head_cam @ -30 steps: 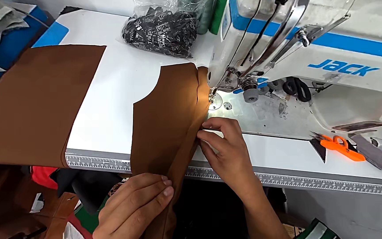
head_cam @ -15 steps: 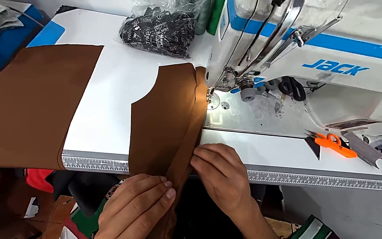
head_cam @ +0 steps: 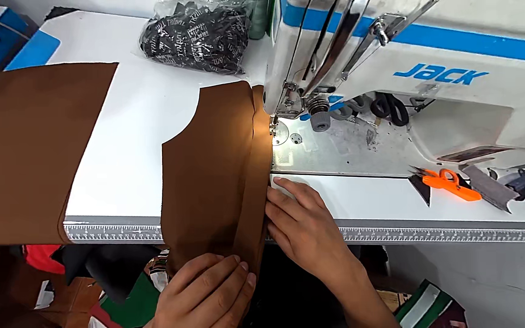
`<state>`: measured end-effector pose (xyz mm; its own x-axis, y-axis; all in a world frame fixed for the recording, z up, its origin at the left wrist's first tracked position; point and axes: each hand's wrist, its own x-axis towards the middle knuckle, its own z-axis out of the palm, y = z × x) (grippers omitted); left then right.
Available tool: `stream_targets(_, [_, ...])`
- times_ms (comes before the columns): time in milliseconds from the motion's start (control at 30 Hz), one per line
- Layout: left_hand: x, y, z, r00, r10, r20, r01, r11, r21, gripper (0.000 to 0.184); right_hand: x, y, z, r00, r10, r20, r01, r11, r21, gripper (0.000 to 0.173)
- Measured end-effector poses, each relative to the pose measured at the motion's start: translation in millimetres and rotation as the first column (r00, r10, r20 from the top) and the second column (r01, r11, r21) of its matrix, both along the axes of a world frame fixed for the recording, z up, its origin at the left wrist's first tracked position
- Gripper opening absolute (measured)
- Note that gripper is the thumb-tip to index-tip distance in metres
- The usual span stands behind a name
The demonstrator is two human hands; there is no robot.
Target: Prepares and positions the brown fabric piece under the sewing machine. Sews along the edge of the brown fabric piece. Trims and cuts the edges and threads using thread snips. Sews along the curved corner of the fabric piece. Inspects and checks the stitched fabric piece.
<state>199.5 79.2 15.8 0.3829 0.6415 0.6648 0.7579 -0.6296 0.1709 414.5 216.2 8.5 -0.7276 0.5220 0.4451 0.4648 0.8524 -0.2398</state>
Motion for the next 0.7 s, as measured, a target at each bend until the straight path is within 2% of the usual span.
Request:
stream_targets(100, [-2.6,-1.6,-0.1,1.0,0.012,-0.01,-0.012,1.0,-0.018,0.017,3.7,-8.9,-6.0,0.998,0.061,-0.005,-0.061,0.998,0.009,0.032])
stream_targets(233, [-1.4,-1.2,-3.7,1.0,0.001,0.0,-0.001,1.0,-0.025,0.016,10.9,-19.1,-16.6,0.99,0.126,-0.061,-0.123,0.991,0.05,0.027])
stream_targets(400, [6.2,2.7,-9.6,0.999,-0.028,-0.019,0.027,0.999,-0.031,0.016,14.7,-23.2,-19.0,0.99,0.079,-0.115,-0.077,0.997,0.028,0.024])
stream_targets(600, [8.5,3.8,-14.0,0.999,-0.04,0.007,0.04,0.997,-0.064,0.015,27.1,-27.2,-21.6,0.994,0.04,-0.102,-0.036,0.999,0.041,0.03])
stream_targets(700, [9.2,3.8,-18.2,0.999,-0.047,0.025,0.049,0.995,-0.085,0.016,29.2,-23.7,-17.7,0.996,0.031,-0.08,-0.032,0.999,-0.013,0.027])
